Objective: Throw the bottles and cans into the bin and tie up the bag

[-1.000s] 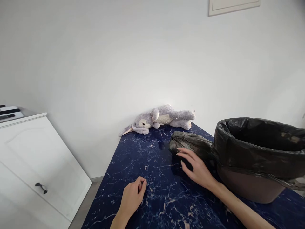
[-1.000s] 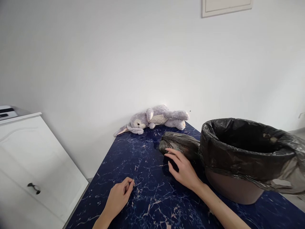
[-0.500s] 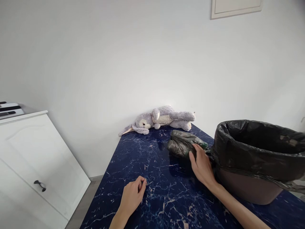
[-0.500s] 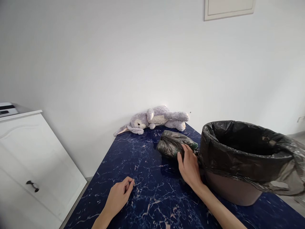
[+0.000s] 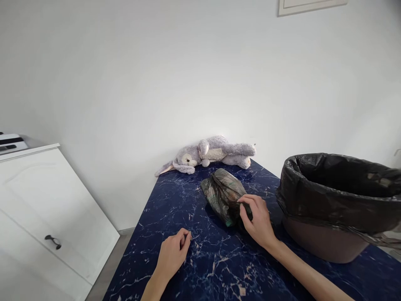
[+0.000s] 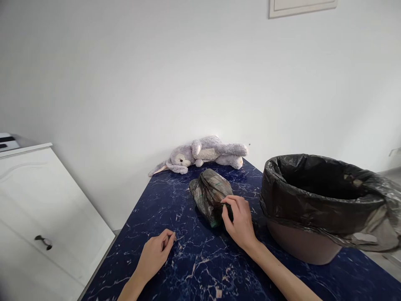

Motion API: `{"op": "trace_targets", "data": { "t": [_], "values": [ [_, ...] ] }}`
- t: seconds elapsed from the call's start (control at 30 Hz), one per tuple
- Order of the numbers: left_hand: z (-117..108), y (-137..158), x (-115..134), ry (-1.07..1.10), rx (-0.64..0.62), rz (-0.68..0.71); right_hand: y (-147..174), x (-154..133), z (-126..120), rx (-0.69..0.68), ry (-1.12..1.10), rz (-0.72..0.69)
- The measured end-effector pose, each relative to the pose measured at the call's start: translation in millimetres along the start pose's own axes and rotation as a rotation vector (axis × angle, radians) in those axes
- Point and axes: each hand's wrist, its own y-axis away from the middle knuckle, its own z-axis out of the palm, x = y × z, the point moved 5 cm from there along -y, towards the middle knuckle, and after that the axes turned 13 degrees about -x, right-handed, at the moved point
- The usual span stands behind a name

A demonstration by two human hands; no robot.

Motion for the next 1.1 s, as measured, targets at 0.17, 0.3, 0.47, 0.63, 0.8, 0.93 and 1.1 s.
{"op": "trace_targets", "data": {
  "t": [0.17,0.3,0.47,0.63,0.8,0.93,1.1],
  "values": [
    [-2.7,1.0,3.5,-0.011,0.027,0.024,-4.5,33.6,-2.3,0.059,-0.101,0.269],
    [-4.3,3.6,10.7,-0.015,0.056,0.062,-3.3,27.1,12.6,-0.04,-0.212,0.238],
    [-7.7,9.3,32.2,0.0,0.131,0.161,0.6,-2.9,26.7,-0.193,-0.302,0.116],
    [-1.7,9.5,68.8,-0.061,0.214,0.326,-2.2,4.9,24.7,-0.206,-0.267,0.101],
    [18.5,-9.2,105.1,-0.165,0.286,0.404,-3.3,21.9,28.1,-0.257,-0.164,0.051],
    [26.2,-26.2,118.2,-0.234,0.388,0.395,2.6,20.5,36.7,-0.36,-0.096,-0.019],
    [25.5,-27.9,117.8,-0.261,0.38,0.376,6.3,9.2,40.4,-0.407,-0.082,-0.047]
  ]
}}
